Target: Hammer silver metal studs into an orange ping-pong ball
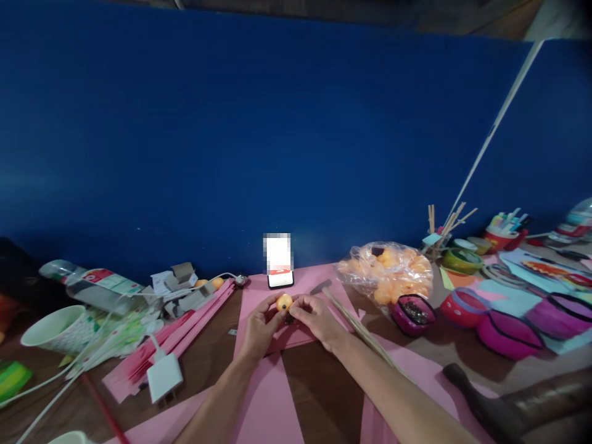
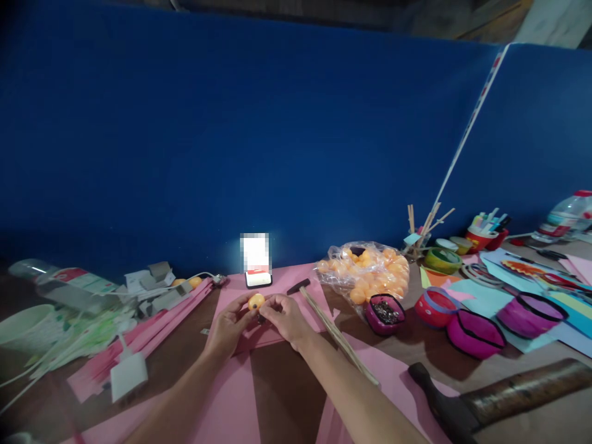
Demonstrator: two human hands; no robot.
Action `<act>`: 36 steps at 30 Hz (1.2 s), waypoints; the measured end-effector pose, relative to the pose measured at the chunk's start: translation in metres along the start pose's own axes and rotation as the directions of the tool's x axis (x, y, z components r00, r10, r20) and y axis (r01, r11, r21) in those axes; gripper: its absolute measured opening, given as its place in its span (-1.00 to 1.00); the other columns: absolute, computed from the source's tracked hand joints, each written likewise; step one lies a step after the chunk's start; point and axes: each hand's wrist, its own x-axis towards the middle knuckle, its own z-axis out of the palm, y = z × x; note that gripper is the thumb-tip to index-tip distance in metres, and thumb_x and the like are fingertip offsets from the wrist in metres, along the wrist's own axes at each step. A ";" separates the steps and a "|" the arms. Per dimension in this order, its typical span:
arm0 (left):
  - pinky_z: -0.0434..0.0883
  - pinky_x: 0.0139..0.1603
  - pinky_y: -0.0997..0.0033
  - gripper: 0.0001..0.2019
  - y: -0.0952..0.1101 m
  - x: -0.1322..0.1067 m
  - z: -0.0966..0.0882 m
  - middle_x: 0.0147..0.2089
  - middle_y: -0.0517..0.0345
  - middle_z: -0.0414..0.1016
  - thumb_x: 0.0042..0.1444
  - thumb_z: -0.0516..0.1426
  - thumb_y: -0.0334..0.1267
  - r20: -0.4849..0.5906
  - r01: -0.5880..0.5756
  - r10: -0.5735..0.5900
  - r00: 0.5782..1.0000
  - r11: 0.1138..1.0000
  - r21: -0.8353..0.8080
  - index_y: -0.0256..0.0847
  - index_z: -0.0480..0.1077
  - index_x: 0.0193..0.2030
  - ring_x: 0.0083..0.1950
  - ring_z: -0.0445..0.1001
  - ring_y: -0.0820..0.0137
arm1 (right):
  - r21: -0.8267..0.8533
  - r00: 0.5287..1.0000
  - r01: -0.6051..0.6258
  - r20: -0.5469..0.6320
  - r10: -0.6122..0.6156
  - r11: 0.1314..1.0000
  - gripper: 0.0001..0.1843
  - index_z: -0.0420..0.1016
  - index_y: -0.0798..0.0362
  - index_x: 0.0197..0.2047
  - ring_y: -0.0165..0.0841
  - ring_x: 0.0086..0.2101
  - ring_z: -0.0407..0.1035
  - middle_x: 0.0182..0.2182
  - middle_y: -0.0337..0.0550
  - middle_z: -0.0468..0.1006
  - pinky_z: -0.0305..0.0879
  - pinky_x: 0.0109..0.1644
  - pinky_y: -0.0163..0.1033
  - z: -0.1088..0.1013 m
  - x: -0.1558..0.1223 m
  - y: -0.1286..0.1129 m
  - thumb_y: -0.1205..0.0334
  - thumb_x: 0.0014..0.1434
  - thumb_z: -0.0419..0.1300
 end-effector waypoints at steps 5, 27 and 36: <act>0.40 -0.13 0.27 -0.47 -0.001 0.000 -0.001 -0.15 0.00 0.49 -0.19 0.23 -0.18 -0.006 0.006 -0.006 1.000 1.000 0.014 -0.24 0.33 0.00 -0.15 0.46 0.23 | -0.007 0.999 -0.033 0.004 0.033 0.999 -0.81 0.42 0.13 -0.47 -0.42 -0.41 0.34 -0.39 -0.19 0.49 0.25 -0.29 -0.32 0.000 0.000 -0.002 0.16 -0.05 0.22; 0.42 -0.29 0.40 -0.46 0.001 -0.002 0.002 -0.15 -0.01 0.50 -0.21 0.24 -0.17 -0.052 0.029 -0.026 0.998 0.998 0.062 -0.27 0.35 -0.02 -0.29 0.49 0.31 | 0.097 0.988 -0.111 -0.095 0.120 0.989 -0.73 0.41 0.16 -0.45 -0.41 -0.49 0.36 -0.53 -0.21 0.48 0.28 -0.34 -0.28 -0.003 0.000 0.001 0.17 -0.18 0.32; 0.43 -0.30 0.37 -0.45 -0.002 -0.002 0.003 -0.22 0.01 0.53 -0.24 0.25 -0.16 -0.057 0.014 -0.012 0.998 0.999 0.038 -0.27 0.37 -0.03 -0.33 0.49 0.31 | 0.134 0.987 -0.117 -0.098 0.130 0.984 -0.71 0.41 0.16 -0.47 -0.40 -0.49 0.37 -0.55 -0.21 0.48 0.27 -0.33 -0.27 -0.002 0.000 0.001 0.15 -0.22 0.34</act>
